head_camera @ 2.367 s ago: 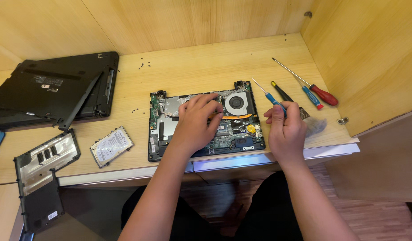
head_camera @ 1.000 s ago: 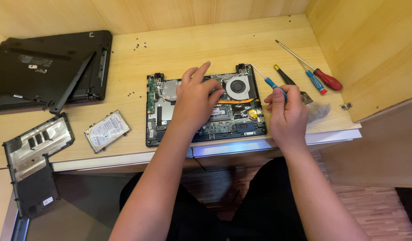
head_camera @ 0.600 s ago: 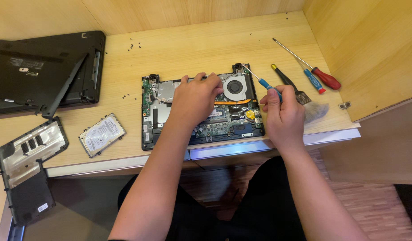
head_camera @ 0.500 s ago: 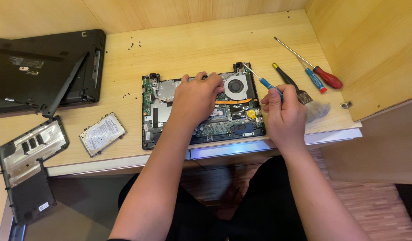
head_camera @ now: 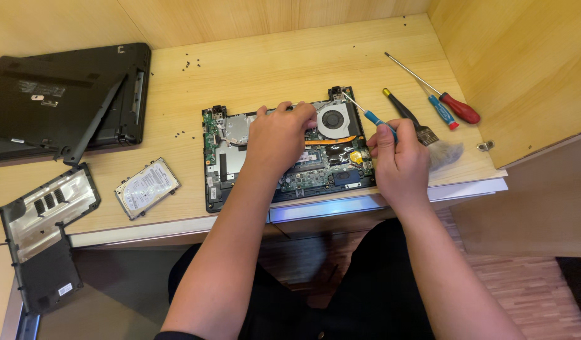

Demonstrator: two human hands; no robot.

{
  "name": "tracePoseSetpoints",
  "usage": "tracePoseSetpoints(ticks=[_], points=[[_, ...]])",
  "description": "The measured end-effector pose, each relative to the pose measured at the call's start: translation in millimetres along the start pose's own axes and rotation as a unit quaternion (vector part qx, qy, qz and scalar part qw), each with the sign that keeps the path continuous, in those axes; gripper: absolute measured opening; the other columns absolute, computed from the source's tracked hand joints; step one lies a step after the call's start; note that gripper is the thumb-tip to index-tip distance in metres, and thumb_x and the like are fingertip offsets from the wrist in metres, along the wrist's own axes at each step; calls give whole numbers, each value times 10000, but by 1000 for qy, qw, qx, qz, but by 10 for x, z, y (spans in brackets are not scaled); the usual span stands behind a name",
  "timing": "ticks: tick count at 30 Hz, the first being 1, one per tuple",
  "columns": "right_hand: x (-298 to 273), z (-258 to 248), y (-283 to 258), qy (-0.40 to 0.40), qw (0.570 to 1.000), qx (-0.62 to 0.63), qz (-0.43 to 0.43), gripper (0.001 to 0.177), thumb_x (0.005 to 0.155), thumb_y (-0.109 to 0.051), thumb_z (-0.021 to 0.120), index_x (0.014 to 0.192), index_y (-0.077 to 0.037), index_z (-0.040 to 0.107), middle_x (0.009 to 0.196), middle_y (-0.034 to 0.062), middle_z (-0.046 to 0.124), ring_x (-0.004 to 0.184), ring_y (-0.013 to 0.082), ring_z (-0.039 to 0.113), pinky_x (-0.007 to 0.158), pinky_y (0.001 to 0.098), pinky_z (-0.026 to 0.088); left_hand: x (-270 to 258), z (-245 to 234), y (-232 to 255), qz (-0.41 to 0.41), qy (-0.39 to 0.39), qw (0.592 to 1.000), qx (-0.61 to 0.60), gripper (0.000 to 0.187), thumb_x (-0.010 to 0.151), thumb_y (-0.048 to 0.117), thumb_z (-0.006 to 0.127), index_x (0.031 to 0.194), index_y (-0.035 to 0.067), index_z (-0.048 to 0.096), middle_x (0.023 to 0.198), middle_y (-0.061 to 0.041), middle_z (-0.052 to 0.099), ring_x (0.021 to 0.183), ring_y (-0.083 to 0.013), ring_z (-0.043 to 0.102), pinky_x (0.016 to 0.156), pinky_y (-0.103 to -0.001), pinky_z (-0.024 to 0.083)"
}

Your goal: The person uses a screwdriver to remove screws from a disassembled laptop motherboard, then uses a brush to clean dust from the fan and surrounding components.

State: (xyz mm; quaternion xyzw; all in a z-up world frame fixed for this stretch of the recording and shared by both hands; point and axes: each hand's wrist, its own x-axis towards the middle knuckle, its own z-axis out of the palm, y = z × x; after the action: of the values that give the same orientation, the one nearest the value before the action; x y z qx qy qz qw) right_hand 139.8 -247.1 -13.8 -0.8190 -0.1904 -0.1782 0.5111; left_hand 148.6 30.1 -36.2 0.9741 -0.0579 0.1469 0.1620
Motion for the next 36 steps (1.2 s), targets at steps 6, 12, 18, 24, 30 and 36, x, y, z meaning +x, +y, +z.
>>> tracePoseSetpoints(ticks=[6,12,18,24,30,36], points=[[18,-22,-78,-4,1000,14,16,372,1339,-299,543,1063,-82,664,856,83,818,812,278,815,871,458,648,-28,-194,146,-41,-10,999,25,147,1235,403,540,1210,340,671,1380,-143,831,1341,-451,780,1174,-761,517],[34,1,-65,-2,1000,0,25,363,1327,-324,553,1065,-107,681,836,64,817,812,282,819,866,450,645,-69,-314,155,-33,-13,999,-32,96,1198,359,652,1176,283,706,1379,-176,838,1440,-450,726,1278,-797,391],[36,-18,-37,-9,1000,1,13,358,1336,-303,542,1079,-85,665,863,90,819,824,297,823,864,466,648,-98,-319,98,-25,-8,995,-93,129,1177,347,693,1150,227,733,1465,-145,816,1530,-455,650,1304,-839,303],[33,-6,-21,-2,1000,9,5,358,1331,-289,548,1064,-80,665,850,83,817,802,279,820,859,441,652,-83,-299,188,-26,15,994,-107,141,1175,317,706,1127,198,763,1515,-135,798,1625,-425,557,1303,-896,168],[31,-4,-16,-1,1000,5,4,355,1338,-277,552,1063,-84,669,847,68,815,796,267,818,855,430,651,-84,-252,133,-29,-4,995,-100,155,1182,341,710,1151,207,781,1507,-116,802,1613,-403,578,1309,-894,137],[32,-9,-22,-2,1000,17,-7,342,1335,-254,552,1072,-64,660,856,92,810,800,279,816,855,436,651,-95,-299,171,-28,-4,995,-91,148,1175,329,729,1122,209,798,1515,-126,797,1606,-408,584,1309,-889,146]])
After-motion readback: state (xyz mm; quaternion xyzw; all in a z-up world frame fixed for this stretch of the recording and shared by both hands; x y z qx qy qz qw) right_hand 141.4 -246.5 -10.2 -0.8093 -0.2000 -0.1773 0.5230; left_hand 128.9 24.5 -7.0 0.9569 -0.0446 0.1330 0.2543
